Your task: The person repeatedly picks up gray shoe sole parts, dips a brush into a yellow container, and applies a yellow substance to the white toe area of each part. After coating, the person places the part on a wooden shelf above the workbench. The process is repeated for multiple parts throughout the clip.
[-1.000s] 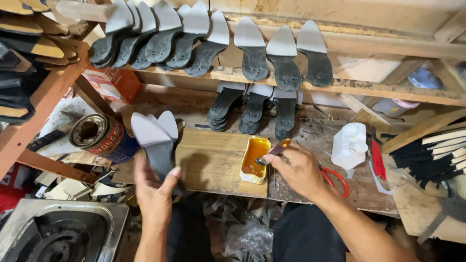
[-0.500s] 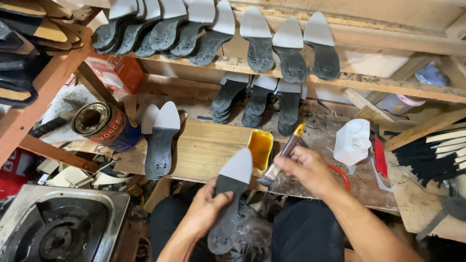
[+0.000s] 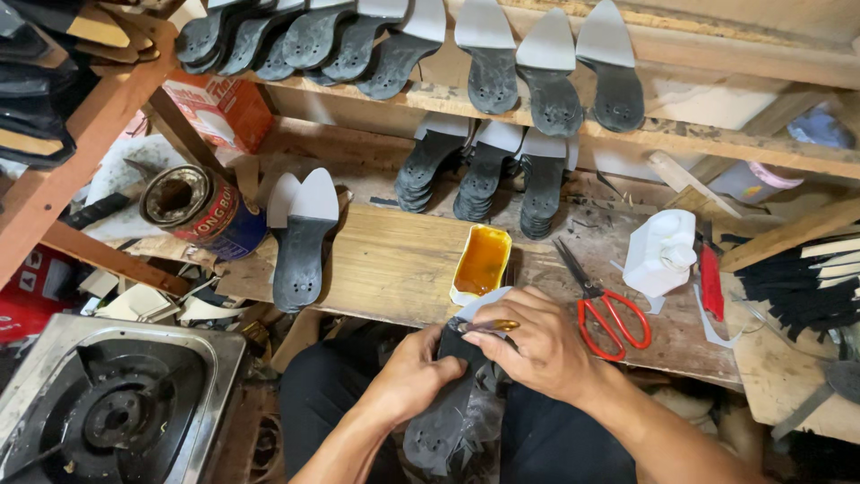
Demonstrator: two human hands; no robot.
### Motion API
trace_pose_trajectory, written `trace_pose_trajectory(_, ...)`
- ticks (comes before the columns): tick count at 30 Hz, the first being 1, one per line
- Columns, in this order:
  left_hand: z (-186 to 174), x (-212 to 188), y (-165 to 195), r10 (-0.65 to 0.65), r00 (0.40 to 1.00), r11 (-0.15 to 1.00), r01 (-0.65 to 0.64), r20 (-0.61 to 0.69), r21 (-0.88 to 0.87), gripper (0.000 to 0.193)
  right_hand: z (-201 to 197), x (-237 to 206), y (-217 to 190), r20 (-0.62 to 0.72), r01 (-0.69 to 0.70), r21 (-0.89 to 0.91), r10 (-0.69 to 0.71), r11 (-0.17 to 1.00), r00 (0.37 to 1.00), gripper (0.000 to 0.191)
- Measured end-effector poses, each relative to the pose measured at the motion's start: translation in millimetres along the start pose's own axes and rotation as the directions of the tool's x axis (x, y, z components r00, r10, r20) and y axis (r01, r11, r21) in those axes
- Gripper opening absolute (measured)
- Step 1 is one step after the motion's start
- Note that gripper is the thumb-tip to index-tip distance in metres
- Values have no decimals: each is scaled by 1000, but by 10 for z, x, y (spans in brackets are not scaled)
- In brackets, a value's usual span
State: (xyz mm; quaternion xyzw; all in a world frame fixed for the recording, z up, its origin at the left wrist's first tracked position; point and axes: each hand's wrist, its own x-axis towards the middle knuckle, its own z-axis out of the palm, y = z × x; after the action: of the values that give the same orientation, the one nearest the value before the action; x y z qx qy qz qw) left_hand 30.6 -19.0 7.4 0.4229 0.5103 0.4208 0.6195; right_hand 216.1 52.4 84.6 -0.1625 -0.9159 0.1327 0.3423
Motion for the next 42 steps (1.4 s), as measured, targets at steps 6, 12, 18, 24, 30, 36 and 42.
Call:
trace_pose_trajectory(6,-28,57,-93,-43,999,980,45,12,-192,40,-86,-198,58,123,-59,-75,68,995,990,17)
trace_pose_trajectory(12,-17,80,-194,-18,1000,989,16,-10,-148,41,-203,-389,116,110,-252,32,247,967,963,9)
trace_pose_trajectory(18,103,87,-200,69,998,989,-68,2,-128,41,-109,-412,135,-298,-252,-200,186,947,936,7)
trace_pose_trajectory(24,137,47,-112,24,999,996,-27,-36,-88,40,220,-359,-77,-316,-187,-70,156,980,936,12)
trace_pose_trajectory(30,130,11,-119,35,999,998,-37,-42,-54,42,214,-415,-26,-186,-349,106,364,931,913,14)
trace_pose_trajectory(36,132,1,-152,37,999,980,-35,8,-197,42,-26,-422,120,-384,-341,77,344,937,857,16)
trace_pose_trajectory(42,135,26,-87,19,1000,969,-21,-10,-246,38,-39,-470,-46,-151,-262,96,274,960,950,15)
